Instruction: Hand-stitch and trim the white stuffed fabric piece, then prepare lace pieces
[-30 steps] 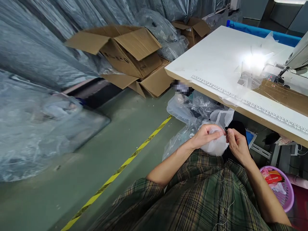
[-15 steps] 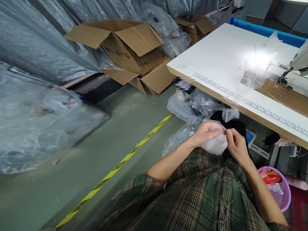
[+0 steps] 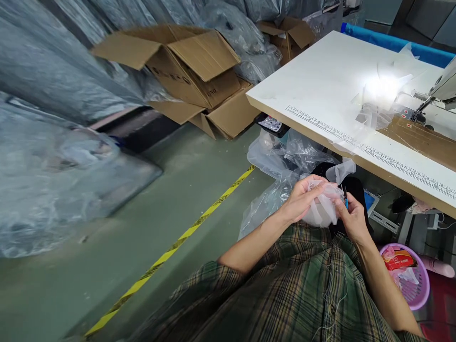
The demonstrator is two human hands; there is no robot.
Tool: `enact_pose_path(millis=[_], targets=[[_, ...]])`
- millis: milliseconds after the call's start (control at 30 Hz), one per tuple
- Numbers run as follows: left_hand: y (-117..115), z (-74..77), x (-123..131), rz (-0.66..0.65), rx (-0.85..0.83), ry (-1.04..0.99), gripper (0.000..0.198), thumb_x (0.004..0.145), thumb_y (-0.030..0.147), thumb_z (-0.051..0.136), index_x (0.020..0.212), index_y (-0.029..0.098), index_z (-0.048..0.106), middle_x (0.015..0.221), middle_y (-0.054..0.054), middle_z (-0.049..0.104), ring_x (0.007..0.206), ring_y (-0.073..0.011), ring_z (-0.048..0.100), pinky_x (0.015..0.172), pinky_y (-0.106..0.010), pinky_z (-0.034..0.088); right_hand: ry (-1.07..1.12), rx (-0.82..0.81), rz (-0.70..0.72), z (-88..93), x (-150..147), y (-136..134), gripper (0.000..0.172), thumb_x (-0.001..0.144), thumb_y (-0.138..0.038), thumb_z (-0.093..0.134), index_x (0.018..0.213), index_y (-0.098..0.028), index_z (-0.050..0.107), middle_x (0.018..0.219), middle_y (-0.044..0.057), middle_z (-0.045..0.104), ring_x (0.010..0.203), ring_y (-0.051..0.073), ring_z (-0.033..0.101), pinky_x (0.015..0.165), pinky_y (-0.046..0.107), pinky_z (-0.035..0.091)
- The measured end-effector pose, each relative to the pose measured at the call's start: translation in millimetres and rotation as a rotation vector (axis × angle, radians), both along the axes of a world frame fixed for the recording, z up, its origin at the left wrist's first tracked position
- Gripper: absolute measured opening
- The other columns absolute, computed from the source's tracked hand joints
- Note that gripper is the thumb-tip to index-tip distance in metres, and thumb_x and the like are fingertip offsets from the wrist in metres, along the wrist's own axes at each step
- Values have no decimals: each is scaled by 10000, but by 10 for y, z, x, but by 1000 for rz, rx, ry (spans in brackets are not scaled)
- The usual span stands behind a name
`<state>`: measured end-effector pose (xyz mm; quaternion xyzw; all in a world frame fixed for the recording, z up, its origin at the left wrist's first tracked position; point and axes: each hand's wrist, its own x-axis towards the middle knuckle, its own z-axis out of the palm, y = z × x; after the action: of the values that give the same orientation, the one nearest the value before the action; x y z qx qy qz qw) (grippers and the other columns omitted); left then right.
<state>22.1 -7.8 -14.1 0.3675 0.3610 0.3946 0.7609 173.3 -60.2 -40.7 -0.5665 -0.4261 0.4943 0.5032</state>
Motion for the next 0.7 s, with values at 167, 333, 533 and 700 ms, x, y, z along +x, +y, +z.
enact_pose_path(millis=[167,333,533,700], targets=[[35,66,-108,-206,2,-147,511,673,595,834,716,119,652,1179,-155,723,996,-260,712,836,-354,568,71,-20,-96,129,53,-27,431,683,-592,748,784,-197,609,607,-35,522,521,102,396,496,232,348],[194,98,-123,-439,-196,-133,517,713,572,818,606,115,601,919,-122,743,773,-184,686,678,-301,566,-217,117,43,410,134,-72,237,763,-438,674,754,-201,667,634,-7,592,527,110,432,497,237,365],[284,252,-104,-564,48,63,442,621,400,924,899,119,727,813,-44,705,678,-90,601,644,-223,485,-368,198,53,527,129,-110,191,809,-384,617,770,-210,684,637,-1,608,544,122,481,505,239,388],[340,287,-152,-548,329,273,332,651,361,887,867,137,770,616,27,594,585,-75,499,557,-202,402,-385,158,1,480,142,-85,287,815,-482,632,761,-205,681,609,-8,578,520,111,436,475,233,358]])
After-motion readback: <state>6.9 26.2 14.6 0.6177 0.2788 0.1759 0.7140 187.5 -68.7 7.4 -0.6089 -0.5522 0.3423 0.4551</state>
